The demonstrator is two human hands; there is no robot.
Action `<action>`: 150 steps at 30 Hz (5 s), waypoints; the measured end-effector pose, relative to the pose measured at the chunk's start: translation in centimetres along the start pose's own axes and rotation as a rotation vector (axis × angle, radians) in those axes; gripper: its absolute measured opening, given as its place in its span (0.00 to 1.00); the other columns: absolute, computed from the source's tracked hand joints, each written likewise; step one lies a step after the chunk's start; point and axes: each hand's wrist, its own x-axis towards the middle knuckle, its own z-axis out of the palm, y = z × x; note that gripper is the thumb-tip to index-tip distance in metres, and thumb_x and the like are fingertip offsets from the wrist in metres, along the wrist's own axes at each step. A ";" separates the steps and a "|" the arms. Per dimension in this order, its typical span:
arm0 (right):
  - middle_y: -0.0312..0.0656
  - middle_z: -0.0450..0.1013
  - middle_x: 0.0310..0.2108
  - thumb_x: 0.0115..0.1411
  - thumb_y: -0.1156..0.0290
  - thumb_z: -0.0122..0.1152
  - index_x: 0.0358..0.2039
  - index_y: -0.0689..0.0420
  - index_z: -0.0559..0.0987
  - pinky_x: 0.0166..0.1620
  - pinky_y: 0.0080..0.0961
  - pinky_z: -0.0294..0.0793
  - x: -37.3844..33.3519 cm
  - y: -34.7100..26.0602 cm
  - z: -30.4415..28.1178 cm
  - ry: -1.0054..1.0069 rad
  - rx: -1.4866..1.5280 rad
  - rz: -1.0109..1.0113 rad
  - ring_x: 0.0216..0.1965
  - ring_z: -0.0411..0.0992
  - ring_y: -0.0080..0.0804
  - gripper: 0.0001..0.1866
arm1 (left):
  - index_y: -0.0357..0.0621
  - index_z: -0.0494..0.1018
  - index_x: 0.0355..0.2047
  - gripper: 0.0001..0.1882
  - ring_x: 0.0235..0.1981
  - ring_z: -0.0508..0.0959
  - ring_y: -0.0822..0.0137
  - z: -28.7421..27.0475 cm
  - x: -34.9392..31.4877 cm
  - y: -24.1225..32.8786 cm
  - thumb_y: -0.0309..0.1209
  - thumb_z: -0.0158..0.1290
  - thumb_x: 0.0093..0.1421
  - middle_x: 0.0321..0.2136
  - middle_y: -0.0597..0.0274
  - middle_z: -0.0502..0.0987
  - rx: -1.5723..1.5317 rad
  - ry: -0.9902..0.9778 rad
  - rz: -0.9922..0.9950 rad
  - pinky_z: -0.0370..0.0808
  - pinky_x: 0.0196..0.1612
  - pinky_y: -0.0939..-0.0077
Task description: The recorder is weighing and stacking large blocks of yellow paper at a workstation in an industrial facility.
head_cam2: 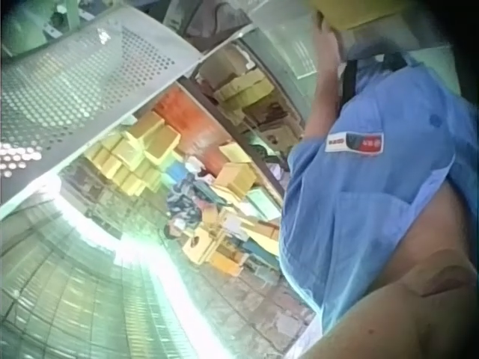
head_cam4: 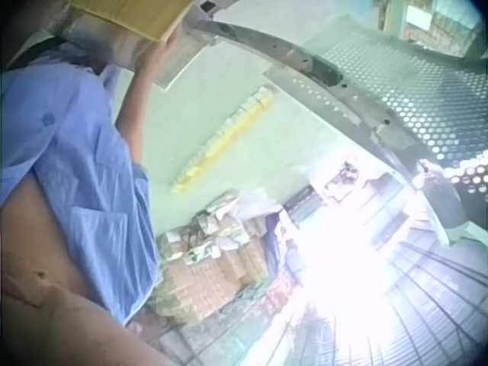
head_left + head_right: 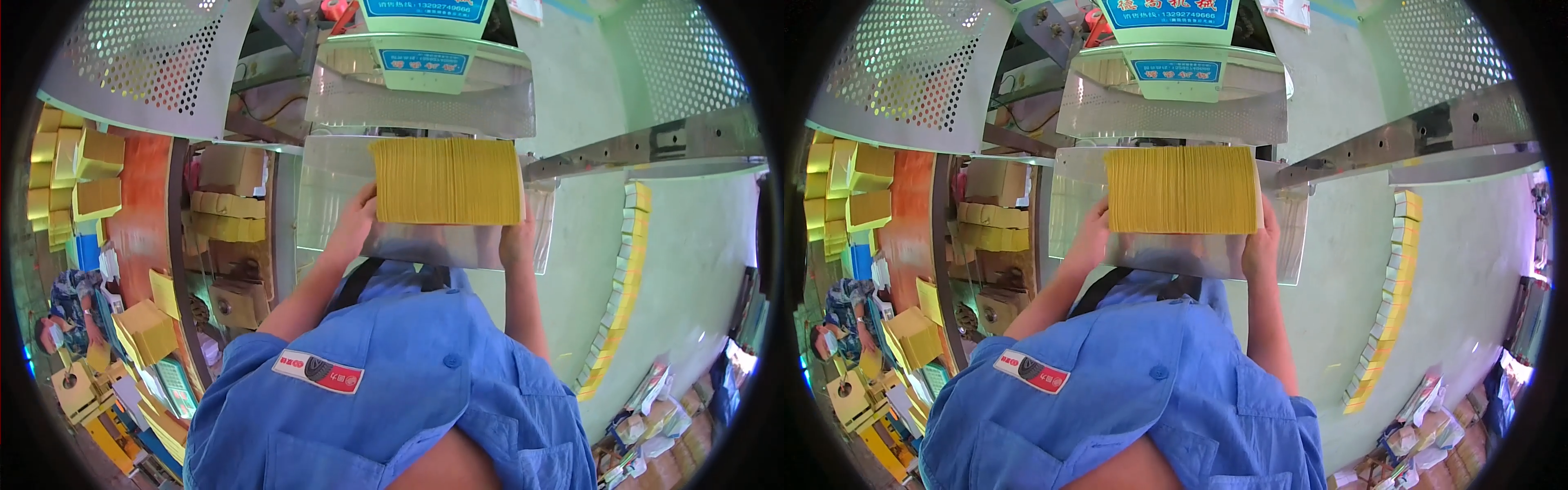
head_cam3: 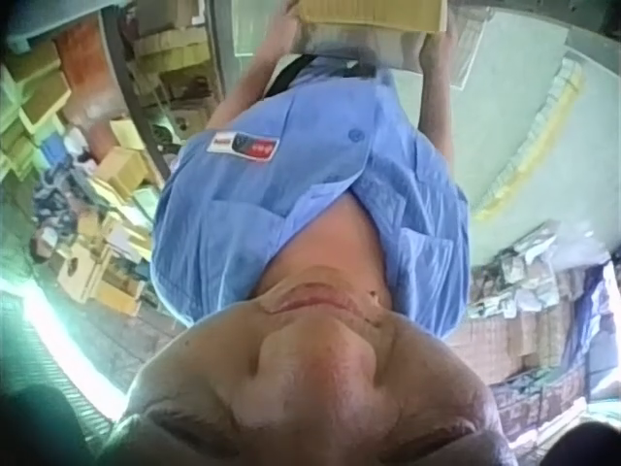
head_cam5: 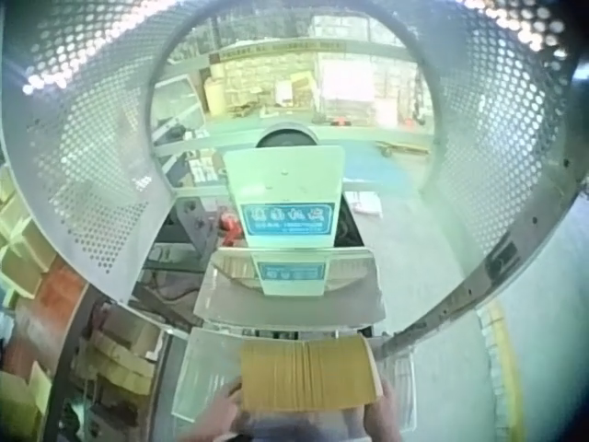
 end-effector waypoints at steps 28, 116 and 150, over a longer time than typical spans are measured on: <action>0.37 0.74 0.48 0.66 0.62 0.50 0.53 0.58 0.75 0.54 0.24 0.68 2.6 2.4 0.0 0.061 0.071 0.075 0.49 0.70 0.25 0.19 | 0.39 0.72 0.49 0.16 0.45 0.77 0.69 -1.6 5.0 -0.1 0.29 0.53 0.60 0.44 0.61 0.78 0.170 -0.118 0.172 0.73 0.49 0.72; 0.37 0.70 0.55 0.69 0.61 0.45 0.58 0.58 0.71 0.57 0.25 0.65 -98.6 8.9 -161.5 0.731 0.180 0.625 0.55 0.67 0.26 0.21 | 0.52 0.67 0.57 0.26 0.54 0.73 0.60 120.1 -72.2 -118.1 0.52 0.39 0.66 0.54 0.63 0.72 0.289 -0.217 -1.287 0.72 0.54 0.56; 0.38 0.68 0.29 0.60 0.57 0.57 0.62 0.57 0.60 0.21 0.23 0.66 -94.2 25.0 -161.0 1.137 0.311 0.681 0.21 0.66 0.24 0.33 | 0.40 0.70 0.54 0.26 0.46 0.75 0.60 100.2 -55.1 -101.9 0.46 0.43 0.65 0.47 0.54 0.76 1.583 -0.177 -0.694 0.73 0.46 0.64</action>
